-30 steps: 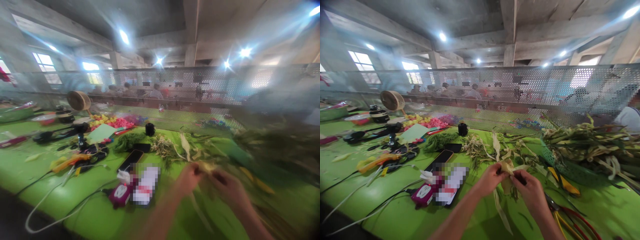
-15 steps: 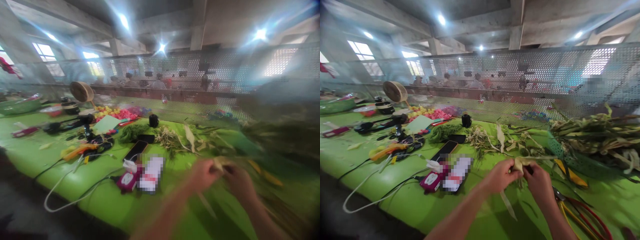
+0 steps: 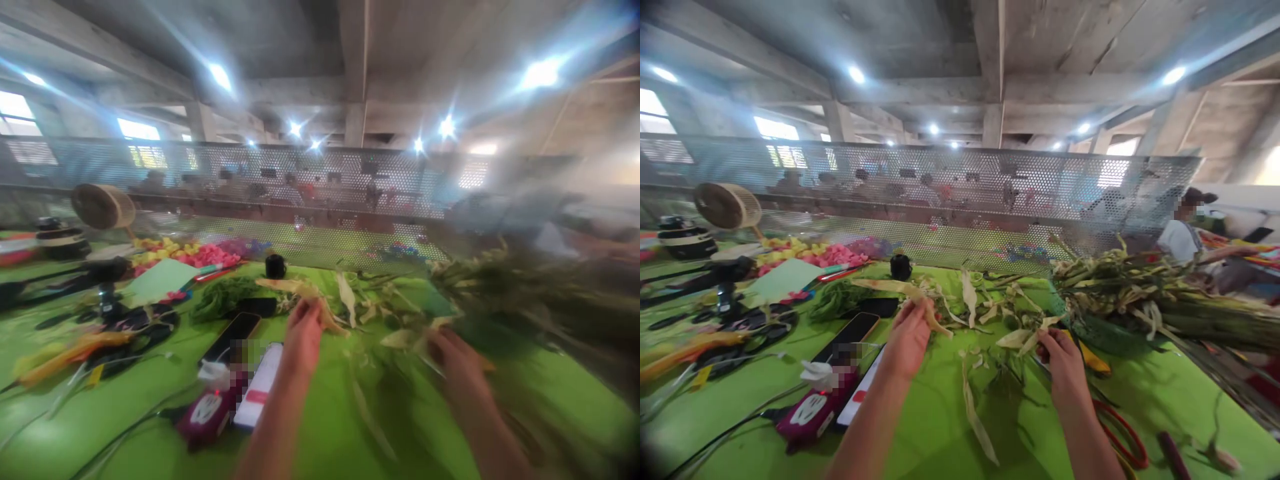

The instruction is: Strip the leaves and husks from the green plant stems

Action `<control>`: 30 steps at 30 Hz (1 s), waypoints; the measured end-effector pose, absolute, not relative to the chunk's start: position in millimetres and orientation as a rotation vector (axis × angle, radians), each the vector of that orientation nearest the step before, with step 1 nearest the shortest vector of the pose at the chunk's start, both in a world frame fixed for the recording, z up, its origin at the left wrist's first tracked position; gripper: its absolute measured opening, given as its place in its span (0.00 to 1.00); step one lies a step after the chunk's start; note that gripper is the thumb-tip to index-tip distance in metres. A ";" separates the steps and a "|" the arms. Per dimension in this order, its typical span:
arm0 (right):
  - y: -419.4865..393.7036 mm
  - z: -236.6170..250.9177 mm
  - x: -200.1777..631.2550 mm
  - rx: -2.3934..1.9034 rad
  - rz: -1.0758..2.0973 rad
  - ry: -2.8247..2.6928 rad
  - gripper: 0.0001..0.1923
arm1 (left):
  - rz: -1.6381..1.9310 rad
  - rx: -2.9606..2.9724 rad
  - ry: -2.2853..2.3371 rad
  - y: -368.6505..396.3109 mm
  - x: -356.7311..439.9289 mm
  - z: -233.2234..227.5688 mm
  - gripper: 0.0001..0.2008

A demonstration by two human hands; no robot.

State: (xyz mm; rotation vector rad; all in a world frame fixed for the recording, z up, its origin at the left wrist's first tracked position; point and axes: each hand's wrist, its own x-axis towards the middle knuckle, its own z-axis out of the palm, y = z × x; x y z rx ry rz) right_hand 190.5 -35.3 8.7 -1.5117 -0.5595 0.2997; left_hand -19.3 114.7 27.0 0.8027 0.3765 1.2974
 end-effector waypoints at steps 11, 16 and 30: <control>-31.1 2.2 163.3 -1.371 0.679 -0.721 0.17 | 0.819 1.422 0.478 91.2 20.6 -9.4 0.11; -26.0 0.4 146.8 -1.481 0.696 -0.820 0.18 | 0.825 1.515 0.518 88.8 31.4 -22.0 0.10; -24.8 -1.4 145.4 -1.732 0.389 -0.876 0.15 | 0.742 1.622 0.548 78.4 27.6 -12.7 0.09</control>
